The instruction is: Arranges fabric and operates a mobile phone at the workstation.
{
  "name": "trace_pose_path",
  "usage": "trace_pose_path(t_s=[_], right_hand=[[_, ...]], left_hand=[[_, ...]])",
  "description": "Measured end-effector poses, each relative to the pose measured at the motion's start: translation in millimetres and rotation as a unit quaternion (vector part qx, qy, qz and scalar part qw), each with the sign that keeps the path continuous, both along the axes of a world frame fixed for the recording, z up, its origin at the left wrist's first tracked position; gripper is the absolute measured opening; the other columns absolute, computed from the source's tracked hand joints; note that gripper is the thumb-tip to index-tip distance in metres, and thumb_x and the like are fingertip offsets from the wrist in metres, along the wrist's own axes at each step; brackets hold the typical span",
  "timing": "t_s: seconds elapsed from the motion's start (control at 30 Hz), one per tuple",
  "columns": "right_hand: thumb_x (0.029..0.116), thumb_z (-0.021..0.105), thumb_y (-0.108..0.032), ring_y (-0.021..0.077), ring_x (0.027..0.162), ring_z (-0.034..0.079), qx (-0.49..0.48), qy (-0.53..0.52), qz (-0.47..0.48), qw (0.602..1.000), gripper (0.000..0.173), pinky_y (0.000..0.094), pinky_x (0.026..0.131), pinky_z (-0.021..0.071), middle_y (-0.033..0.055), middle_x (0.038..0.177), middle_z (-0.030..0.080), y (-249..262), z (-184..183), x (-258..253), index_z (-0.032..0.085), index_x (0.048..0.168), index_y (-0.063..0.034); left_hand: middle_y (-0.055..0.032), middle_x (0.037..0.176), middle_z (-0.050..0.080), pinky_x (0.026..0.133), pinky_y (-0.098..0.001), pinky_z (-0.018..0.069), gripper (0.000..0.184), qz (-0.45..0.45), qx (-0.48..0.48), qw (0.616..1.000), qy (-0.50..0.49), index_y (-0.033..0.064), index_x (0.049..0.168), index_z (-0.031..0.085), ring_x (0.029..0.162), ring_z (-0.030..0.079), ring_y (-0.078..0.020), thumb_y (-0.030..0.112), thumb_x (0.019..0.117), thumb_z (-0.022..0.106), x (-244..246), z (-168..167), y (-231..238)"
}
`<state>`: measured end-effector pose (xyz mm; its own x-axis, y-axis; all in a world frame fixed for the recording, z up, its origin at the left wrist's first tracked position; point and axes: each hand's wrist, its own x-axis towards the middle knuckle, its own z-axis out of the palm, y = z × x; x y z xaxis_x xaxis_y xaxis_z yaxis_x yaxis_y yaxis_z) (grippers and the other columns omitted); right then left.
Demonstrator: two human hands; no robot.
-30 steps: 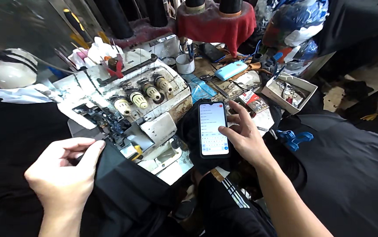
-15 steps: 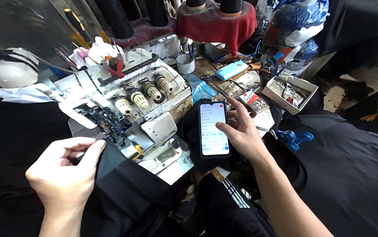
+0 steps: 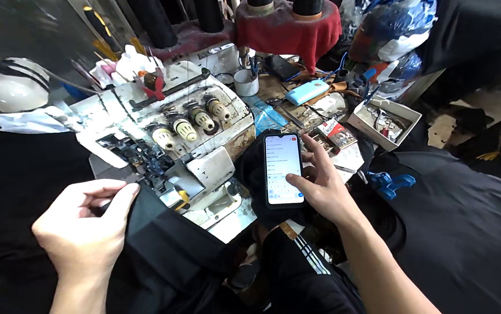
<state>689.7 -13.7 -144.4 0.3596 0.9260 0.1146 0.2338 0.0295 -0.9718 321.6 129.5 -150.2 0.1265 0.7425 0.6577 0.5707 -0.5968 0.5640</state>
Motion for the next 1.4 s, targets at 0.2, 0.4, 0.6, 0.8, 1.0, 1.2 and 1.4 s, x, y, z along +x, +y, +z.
trace_pose_path(t_s=[0.2, 0.4, 0.6, 0.8, 1.0, 1.2, 1.4], right_hand=[[0.0901, 0.070, -0.011, 0.0199, 0.084, 0.072, -0.006, 0.005, 0.019, 1.000, 0.090, 0.0368, 0.064, 0.0638, 0.0068, 0.130, 0.063, -1.2, 0.3, 0.9, 0.023, 0.163, -0.0333], [0.0846, 0.076, -0.007, 0.0197, 0.094, 0.071, -0.006, -0.005, 0.070, 0.998, 0.103, 0.0381, 0.070, 0.0648, 0.0043, 0.140, 0.055, -6.5, 0.0, 8.7, 0.017, 0.165, -0.0363], [0.0859, 0.074, -0.008, 0.0194, 0.092, 0.072, 0.001, -0.004, 0.071, 0.997, 0.102, 0.0375, 0.069, 0.0648, 0.0052, 0.140, 0.056, -5.0, -1.9, 8.6, 0.016, 0.165, -0.0359], [0.0946, 0.060, -0.010, 0.0200, 0.103, 0.070, 0.001, 0.065, 0.093, 0.994, 0.082, 0.0375, 0.082, 0.0623, 0.0066, 0.141, 0.058, -4.2, -0.7, 20.2, 0.022, 0.165, -0.0280], [0.0895, 0.062, 0.000, 0.0232, 0.101, 0.072, 0.013, 0.085, 0.124, 0.988, 0.088, 0.0388, 0.081, 0.0634, 0.0086, 0.141, 0.059, -6.9, -1.5, 28.2, 0.023, 0.164, -0.0269], [0.0874, 0.065, 0.000, 0.0227, 0.093, 0.072, 0.015, 0.045, 0.109, 0.993, 0.095, 0.0374, 0.070, 0.0645, 0.0052, 0.142, 0.057, -9.7, -3.6, 22.3, 0.021, 0.164, -0.0355], [0.0827, 0.075, -0.005, 0.0196, 0.090, 0.072, 0.003, -0.017, 0.076, 0.997, 0.105, 0.0379, 0.068, 0.0651, 0.0027, 0.138, 0.058, -7.0, -1.9, 14.3, 0.018, 0.164, -0.0369]], left_hand=[[-0.0025, 0.093, 0.072, 0.071, -0.0237, 0.0561, 0.026, -0.006, 0.006, 1.000, -0.008, 0.0045, 0.108, 0.070, 0.078, 0.067, -0.0060, 0.024, 0.0920, 0.076, 0.9, -0.7, 0.3], [-0.0020, 0.095, 0.072, 0.071, -0.0236, 0.0565, 0.026, -0.006, 0.005, 1.000, -0.005, 0.0047, 0.109, 0.069, 0.079, 0.067, -0.0055, 0.023, 0.0922, 0.076, -0.3, -1.6, 1.0], [-0.0017, 0.094, 0.071, 0.070, -0.0221, 0.0555, 0.027, 0.001, 0.003, 1.000, 0.006, 0.0053, 0.109, 0.070, 0.077, 0.066, -0.0043, 0.025, 0.0923, 0.076, -1.8, -1.6, 1.4], [-0.0039, 0.094, 0.072, 0.071, -0.0242, 0.0562, 0.028, -0.005, 0.012, 1.000, 0.007, 0.0030, 0.109, 0.070, 0.078, 0.067, -0.0065, 0.025, 0.0918, 0.077, -3.1, -3.4, 3.2], [-0.0030, 0.094, 0.072, 0.071, -0.0229, 0.0562, 0.027, -0.001, 0.006, 1.000, 0.007, 0.0032, 0.108, 0.070, 0.077, 0.066, -0.0053, 0.024, 0.0920, 0.076, -1.6, -1.3, 2.3], [-0.0037, 0.093, 0.072, 0.071, -0.0238, 0.0559, 0.028, -0.003, 0.005, 1.000, 0.006, 0.0030, 0.108, 0.070, 0.077, 0.066, -0.0061, 0.025, 0.0923, 0.076, -2.5, -1.6, 2.2], [-0.0039, 0.094, 0.072, 0.071, -0.0236, 0.0555, 0.028, 0.002, 0.002, 1.000, 0.009, 0.0026, 0.109, 0.070, 0.077, 0.066, -0.0058, 0.025, 0.0925, 0.076, -2.6, -2.1, 2.6]])
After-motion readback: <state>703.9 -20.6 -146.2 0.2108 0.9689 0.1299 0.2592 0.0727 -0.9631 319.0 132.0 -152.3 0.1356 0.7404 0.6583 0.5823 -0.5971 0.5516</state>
